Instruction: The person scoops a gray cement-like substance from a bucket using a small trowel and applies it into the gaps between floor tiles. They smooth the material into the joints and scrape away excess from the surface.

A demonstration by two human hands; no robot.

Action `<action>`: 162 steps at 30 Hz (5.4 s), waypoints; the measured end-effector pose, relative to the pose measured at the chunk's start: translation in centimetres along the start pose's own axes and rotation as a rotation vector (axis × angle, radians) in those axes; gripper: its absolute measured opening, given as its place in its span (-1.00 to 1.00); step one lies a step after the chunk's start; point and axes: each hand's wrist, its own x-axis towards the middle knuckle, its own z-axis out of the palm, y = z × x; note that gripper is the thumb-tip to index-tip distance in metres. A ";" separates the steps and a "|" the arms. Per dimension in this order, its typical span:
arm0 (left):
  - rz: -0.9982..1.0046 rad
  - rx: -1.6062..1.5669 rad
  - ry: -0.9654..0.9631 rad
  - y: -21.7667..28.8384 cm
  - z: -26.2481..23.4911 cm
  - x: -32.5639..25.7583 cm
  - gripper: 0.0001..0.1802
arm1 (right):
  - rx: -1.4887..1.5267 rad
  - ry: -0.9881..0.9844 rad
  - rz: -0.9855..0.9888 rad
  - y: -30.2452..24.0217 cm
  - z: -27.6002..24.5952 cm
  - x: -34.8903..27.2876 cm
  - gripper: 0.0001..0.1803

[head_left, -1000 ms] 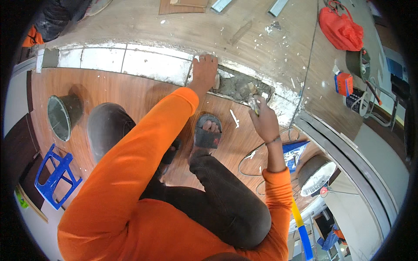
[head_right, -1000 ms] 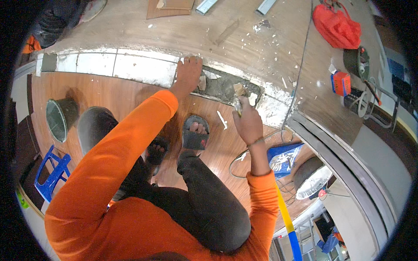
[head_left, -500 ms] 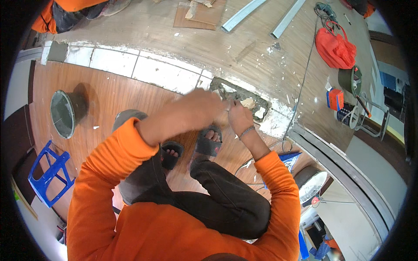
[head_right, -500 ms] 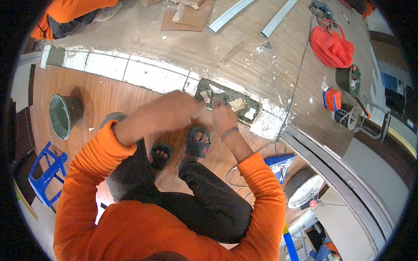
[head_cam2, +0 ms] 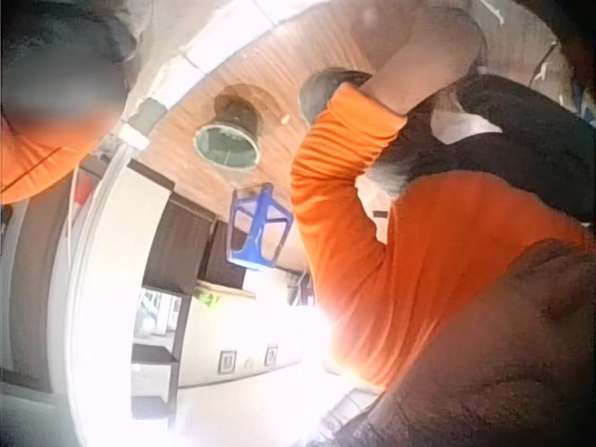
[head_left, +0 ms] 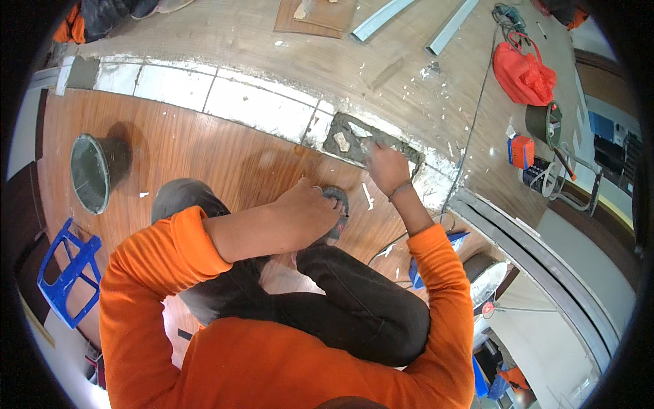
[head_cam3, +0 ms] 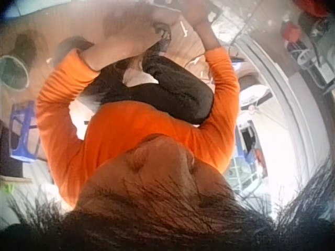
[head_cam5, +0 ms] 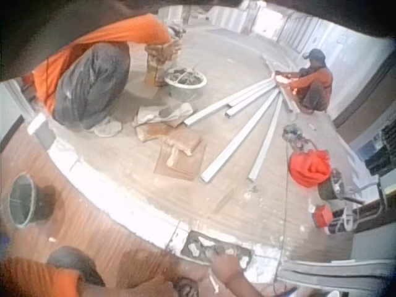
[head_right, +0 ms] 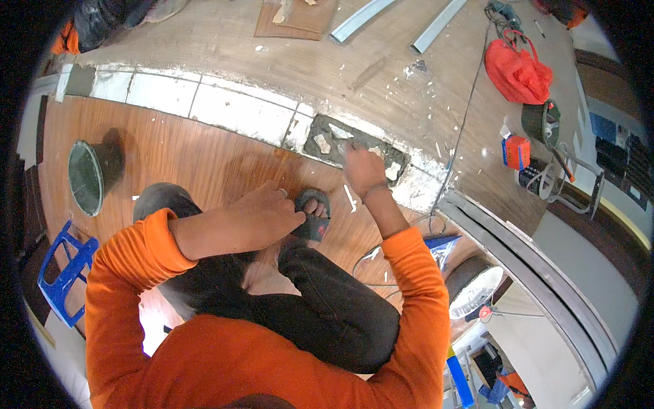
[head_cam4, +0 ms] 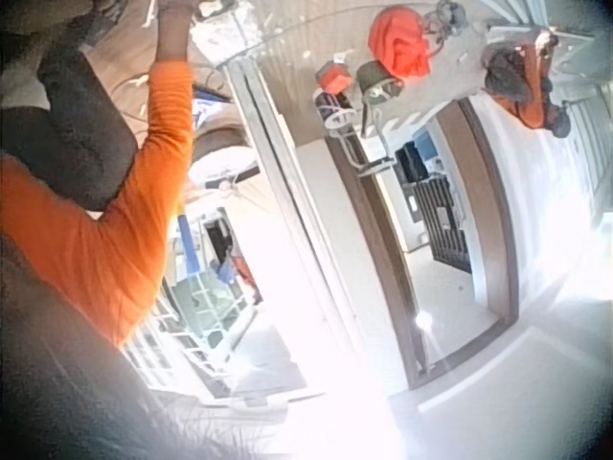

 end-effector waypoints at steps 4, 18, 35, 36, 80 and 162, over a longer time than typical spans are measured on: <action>-0.097 0.002 0.020 -0.6 0.6 -1.3 -0.81 | 0.046 0.012 0.140 0.8 -1.9 -1.9 -0.64; -0.014 0.008 0.097 0.7 -1.4 -3.4 -0.81 | -0.276 -0.190 -0.006 2.8 -2.1 3.7 -0.78; -0.116 -0.003 0.107 0.5 -1.1 -5.4 -0.82 | 0.012 -0.135 0.091 9.2 -2.6 1.7 -0.68; -0.125 -0.008 0.103 0.5 -0.8 -5.6 -0.82 | 0.042 -0.149 0.058 6.7 -4.2 1.9 -0.69; -0.157 -0.008 0.099 0.4 -1.4 -6.8 -0.69 | 0.242 0.076 -0.037 -0.1 1.3 1.4 -0.66; -0.202 -0.040 -0.079 -3.1 -1.5 -3.3 -0.49 | -0.211 0.039 0.547 14.6 2.5 -8.4 -0.69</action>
